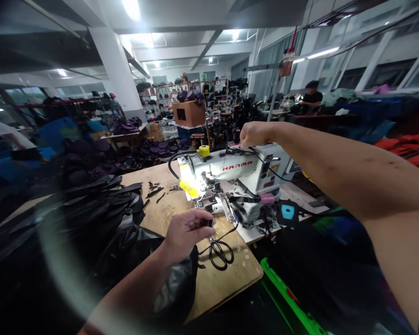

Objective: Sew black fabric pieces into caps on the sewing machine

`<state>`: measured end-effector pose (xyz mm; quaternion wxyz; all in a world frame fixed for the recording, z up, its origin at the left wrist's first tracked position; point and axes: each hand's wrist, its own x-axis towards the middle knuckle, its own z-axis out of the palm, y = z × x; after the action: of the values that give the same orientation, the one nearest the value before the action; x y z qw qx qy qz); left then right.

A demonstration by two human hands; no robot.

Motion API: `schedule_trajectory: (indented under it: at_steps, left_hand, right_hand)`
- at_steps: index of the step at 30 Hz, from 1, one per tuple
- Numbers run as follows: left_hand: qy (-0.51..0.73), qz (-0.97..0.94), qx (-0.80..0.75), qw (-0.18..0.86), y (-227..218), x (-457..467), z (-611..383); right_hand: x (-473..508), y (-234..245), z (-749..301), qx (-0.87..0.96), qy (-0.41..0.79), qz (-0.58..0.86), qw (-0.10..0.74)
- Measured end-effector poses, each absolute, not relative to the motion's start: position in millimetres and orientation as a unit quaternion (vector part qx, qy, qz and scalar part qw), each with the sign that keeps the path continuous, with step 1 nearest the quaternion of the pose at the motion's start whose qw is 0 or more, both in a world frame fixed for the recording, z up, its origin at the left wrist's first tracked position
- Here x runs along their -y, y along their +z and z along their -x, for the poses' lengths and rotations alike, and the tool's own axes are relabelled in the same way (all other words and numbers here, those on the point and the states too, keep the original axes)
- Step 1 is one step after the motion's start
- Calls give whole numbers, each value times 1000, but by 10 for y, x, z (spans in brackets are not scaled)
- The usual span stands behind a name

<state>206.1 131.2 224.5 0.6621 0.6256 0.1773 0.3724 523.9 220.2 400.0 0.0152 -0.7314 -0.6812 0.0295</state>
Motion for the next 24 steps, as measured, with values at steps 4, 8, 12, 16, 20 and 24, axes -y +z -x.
schedule_trajectory:
  at_steps: [4,8,12,16,20,24]
  left_hand:
    - [356,-635,-170,664,2216,-1347,-2187]
    - [383,-638,-135,654,2109,-1375,-2383]
    - [384,-628,-139,663,2012,-1378,-2498]
    - [360,-630,-139,674,2002,-1371,-2574]
    - [381,-642,-136,651,1971,-1396,-2603]
    - [393,-641,-135,645,1960,-1452,-2647]
  right_hand:
    - [-2246,4020,-5168,698,6,716,-21]
    - [-2267,4002,-5203,650,-4,760,-13]
    - [-2195,3998,-5208,677,34,735,-22]
    - [-2273,3997,-5181,691,-17,722,-19]
    - [-2283,3986,-5257,656,9,754,-26]
    - [-2246,3999,-5188,693,13,721,-21]
